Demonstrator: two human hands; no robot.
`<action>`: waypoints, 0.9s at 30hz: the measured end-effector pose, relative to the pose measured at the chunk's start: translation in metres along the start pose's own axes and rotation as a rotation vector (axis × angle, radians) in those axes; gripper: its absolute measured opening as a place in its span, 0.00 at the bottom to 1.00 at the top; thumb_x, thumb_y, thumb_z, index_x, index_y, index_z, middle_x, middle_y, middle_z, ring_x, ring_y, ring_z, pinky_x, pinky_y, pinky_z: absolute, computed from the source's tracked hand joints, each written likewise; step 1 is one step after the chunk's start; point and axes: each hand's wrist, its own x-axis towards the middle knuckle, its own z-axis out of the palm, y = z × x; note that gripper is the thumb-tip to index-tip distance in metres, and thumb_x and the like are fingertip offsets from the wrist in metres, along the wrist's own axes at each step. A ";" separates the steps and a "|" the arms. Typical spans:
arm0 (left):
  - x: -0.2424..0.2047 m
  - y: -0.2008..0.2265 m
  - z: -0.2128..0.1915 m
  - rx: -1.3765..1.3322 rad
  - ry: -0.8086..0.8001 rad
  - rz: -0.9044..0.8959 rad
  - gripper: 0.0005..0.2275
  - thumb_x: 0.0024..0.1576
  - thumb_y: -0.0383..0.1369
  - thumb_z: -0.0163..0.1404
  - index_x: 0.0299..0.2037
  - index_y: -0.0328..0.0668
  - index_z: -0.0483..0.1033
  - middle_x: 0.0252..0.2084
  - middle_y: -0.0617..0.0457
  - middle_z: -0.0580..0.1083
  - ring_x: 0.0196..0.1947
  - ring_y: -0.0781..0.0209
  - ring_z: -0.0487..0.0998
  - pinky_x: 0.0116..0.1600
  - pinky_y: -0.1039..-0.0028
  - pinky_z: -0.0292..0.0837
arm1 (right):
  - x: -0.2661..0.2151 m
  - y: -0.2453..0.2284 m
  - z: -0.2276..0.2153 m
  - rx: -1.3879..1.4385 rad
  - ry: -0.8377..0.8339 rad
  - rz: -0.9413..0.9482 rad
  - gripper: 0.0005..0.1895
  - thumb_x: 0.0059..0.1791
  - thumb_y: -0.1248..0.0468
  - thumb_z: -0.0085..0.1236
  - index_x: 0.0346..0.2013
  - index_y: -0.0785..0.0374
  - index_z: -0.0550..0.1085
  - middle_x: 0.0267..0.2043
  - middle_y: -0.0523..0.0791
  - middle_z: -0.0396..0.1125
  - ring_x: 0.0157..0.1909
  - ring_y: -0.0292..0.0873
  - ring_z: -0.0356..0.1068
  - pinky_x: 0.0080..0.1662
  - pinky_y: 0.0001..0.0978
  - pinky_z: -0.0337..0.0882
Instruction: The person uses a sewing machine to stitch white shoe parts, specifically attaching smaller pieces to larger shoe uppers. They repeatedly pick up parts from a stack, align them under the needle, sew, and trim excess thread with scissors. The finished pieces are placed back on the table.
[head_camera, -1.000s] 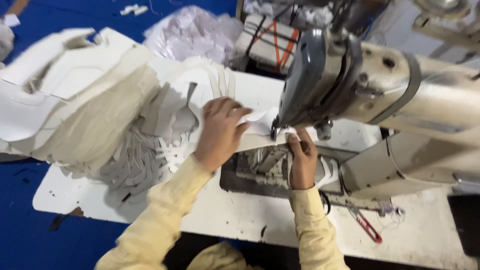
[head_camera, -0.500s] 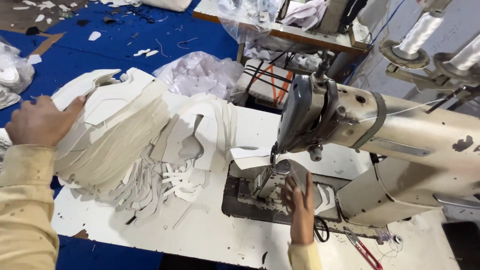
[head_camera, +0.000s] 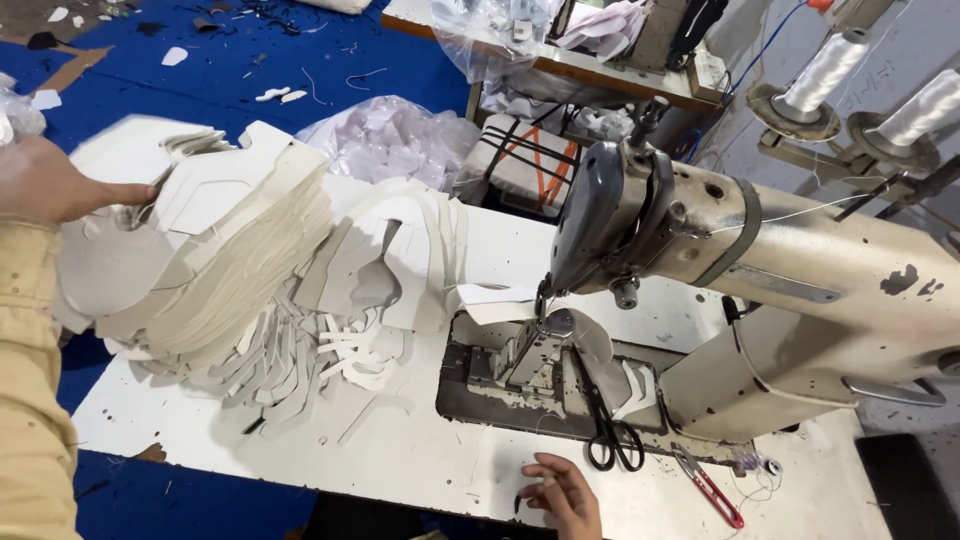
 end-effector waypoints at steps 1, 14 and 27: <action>-0.009 0.010 -0.018 0.054 0.094 0.038 0.47 0.37 0.68 0.67 0.35 0.17 0.69 0.25 0.36 0.75 0.22 0.47 0.77 0.25 0.67 0.72 | -0.003 -0.006 0.006 -0.039 -0.041 -0.014 0.17 0.53 0.69 0.44 0.55 0.68 0.72 0.46 0.55 0.76 0.40 0.49 0.78 0.42 0.40 0.76; -0.324 0.182 -0.233 -1.129 -0.039 0.052 0.33 0.48 0.26 0.61 0.66 0.29 0.61 0.55 0.30 0.75 0.48 0.49 0.80 0.48 0.66 0.77 | -0.036 -0.023 0.122 0.145 -0.613 0.121 0.26 0.49 0.53 0.52 0.61 0.58 0.69 0.54 0.50 0.72 0.54 0.46 0.75 0.55 0.42 0.76; -0.507 0.348 -0.040 -1.903 -0.863 -0.461 0.22 0.50 0.24 0.57 0.57 0.30 0.71 0.48 0.42 0.82 0.48 0.57 0.83 0.56 0.68 0.76 | 0.010 -0.012 -0.052 0.113 0.208 -0.159 0.38 0.45 0.62 0.53 0.69 0.66 0.57 0.59 0.64 0.68 0.54 0.60 0.74 0.55 0.56 0.74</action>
